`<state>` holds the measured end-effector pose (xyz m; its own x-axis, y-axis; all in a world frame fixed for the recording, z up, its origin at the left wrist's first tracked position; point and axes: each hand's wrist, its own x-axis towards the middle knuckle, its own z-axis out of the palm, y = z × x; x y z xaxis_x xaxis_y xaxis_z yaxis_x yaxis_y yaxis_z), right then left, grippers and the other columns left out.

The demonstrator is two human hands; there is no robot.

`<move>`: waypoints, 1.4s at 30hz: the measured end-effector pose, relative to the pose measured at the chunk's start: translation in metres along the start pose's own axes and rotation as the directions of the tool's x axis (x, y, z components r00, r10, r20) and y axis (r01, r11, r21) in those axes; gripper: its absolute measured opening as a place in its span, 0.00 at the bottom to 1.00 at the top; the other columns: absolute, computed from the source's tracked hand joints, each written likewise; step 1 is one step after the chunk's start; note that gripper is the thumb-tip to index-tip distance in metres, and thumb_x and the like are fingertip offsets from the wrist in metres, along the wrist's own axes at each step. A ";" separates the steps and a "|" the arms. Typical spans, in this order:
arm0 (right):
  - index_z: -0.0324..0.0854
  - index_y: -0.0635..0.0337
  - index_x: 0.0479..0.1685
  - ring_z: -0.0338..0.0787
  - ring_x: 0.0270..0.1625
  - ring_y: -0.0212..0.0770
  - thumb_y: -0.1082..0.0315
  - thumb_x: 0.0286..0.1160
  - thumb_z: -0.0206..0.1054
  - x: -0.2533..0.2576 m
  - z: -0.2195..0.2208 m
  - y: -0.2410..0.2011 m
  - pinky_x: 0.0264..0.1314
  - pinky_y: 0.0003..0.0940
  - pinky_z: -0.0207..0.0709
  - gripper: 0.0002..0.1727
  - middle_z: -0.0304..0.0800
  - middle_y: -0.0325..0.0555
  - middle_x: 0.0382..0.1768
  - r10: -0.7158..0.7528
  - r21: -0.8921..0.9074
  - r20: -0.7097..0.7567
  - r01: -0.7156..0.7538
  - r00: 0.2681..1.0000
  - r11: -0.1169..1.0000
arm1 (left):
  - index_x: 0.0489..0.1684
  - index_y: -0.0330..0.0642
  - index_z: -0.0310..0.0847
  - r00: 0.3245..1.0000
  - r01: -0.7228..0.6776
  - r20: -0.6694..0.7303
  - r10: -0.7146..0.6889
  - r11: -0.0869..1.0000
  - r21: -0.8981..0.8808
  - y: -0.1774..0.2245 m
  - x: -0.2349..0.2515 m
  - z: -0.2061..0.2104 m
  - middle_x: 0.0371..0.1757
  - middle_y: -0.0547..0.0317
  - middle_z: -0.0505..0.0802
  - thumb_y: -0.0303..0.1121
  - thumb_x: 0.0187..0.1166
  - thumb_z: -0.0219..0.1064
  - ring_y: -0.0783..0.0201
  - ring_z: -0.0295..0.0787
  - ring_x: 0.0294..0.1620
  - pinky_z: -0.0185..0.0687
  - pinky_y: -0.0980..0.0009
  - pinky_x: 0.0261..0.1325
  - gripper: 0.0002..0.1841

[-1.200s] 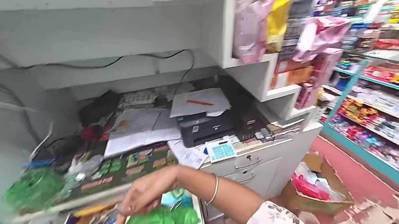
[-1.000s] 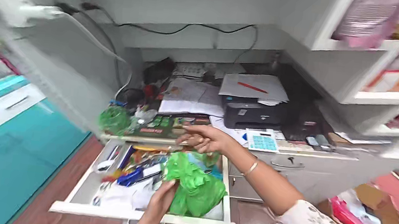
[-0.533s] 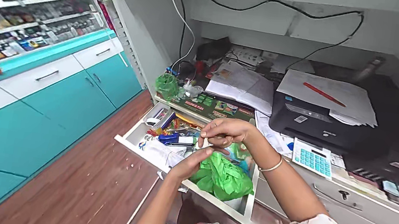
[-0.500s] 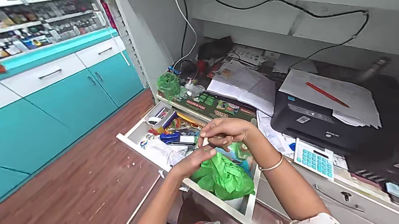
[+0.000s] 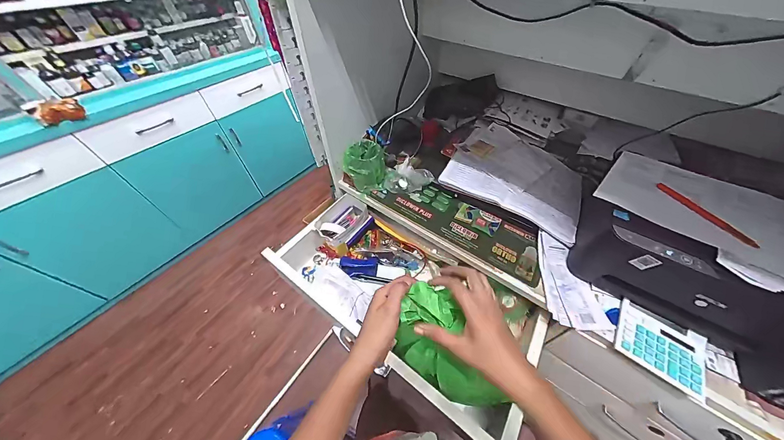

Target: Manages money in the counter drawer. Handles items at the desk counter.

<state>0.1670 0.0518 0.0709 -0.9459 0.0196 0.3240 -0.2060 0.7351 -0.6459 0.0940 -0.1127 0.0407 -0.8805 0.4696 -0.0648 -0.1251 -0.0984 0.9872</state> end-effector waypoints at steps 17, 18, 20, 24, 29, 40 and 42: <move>0.92 0.50 0.49 0.77 0.77 0.39 0.74 0.75 0.57 -0.068 0.000 0.032 0.84 0.35 0.67 0.18 0.86 0.46 0.66 -0.028 0.340 -0.274 0.125 0.961 0.932 | 0.71 0.28 0.78 0.964 -0.172 0.222 0.143 0.978 0.118 -0.005 -0.042 -0.009 0.68 0.48 0.89 0.34 0.87 0.55 0.63 0.87 0.67 0.82 0.65 0.70 0.21; 0.92 0.42 0.50 0.73 0.80 0.42 0.73 0.76 0.53 -0.065 -0.003 0.025 0.86 0.39 0.62 0.21 0.83 0.47 0.68 -0.090 0.255 -0.254 0.156 0.963 0.954 | 0.76 0.26 0.73 0.939 -0.205 0.299 0.172 0.975 0.083 -0.006 -0.036 -0.004 0.73 0.45 0.85 0.34 0.88 0.56 0.62 0.83 0.73 0.79 0.64 0.76 0.24; 0.91 0.31 0.52 0.76 0.70 0.44 0.69 0.79 0.52 -0.058 -0.006 0.015 0.77 0.45 0.62 0.23 0.83 0.47 0.61 -0.183 0.091 -0.239 0.210 0.954 0.974 | 0.84 0.24 0.62 0.870 -0.247 0.438 0.229 0.969 -0.017 -0.005 -0.019 0.004 0.85 0.42 0.73 0.36 0.86 0.60 0.60 0.73 0.83 0.72 0.64 0.83 0.31; 0.93 0.44 0.55 0.84 0.55 0.40 0.75 0.75 0.55 -0.039 -0.021 0.018 0.66 0.32 0.76 0.22 0.87 0.49 0.46 -0.257 0.024 -0.245 0.271 0.935 0.962 | 0.83 0.26 0.65 0.769 -0.424 0.598 0.224 0.880 0.216 0.003 0.023 0.005 0.79 0.37 0.78 0.34 0.72 0.69 0.57 0.75 0.79 0.71 0.61 0.81 0.36; 0.87 0.69 0.53 0.91 0.46 0.30 0.79 0.76 0.59 -0.031 -0.037 0.032 0.53 0.28 0.88 0.14 0.93 0.45 0.45 0.259 0.472 -0.458 -0.014 0.851 0.882 | 0.37 0.32 0.83 0.811 -0.263 0.571 -0.126 0.793 0.549 0.033 0.020 0.008 0.24 0.62 0.80 0.42 0.83 0.65 0.74 0.72 0.21 0.71 0.75 0.30 0.17; 0.51 0.61 0.91 0.83 0.74 0.46 0.22 0.64 0.62 -0.057 -0.055 0.006 0.69 0.46 0.84 0.62 0.77 0.51 0.78 0.334 0.671 -0.205 -0.117 0.920 0.732 | 0.18 0.42 0.80 0.980 -0.112 0.196 0.042 0.925 0.363 0.034 -0.008 0.005 0.14 0.71 0.77 0.44 0.92 0.52 0.78 0.69 0.15 0.68 0.77 0.22 0.27; 0.63 0.73 0.83 0.86 0.65 0.45 0.34 0.64 0.72 -0.074 -0.032 -0.009 0.62 0.42 0.83 0.56 0.82 0.59 0.69 0.386 0.319 -0.197 -0.314 0.901 0.895 | 0.15 0.43 0.78 0.978 -0.155 0.197 0.064 0.856 0.492 0.038 -0.020 0.009 0.13 0.70 0.75 0.49 0.92 0.49 0.75 0.68 0.14 0.66 0.73 0.22 0.30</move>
<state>0.2468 0.0652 0.0755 -0.8826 0.4347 0.1787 0.0324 0.4355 -0.8996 0.1112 -0.1185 0.0809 -0.7792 0.6261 0.0286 0.2548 0.2748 0.9271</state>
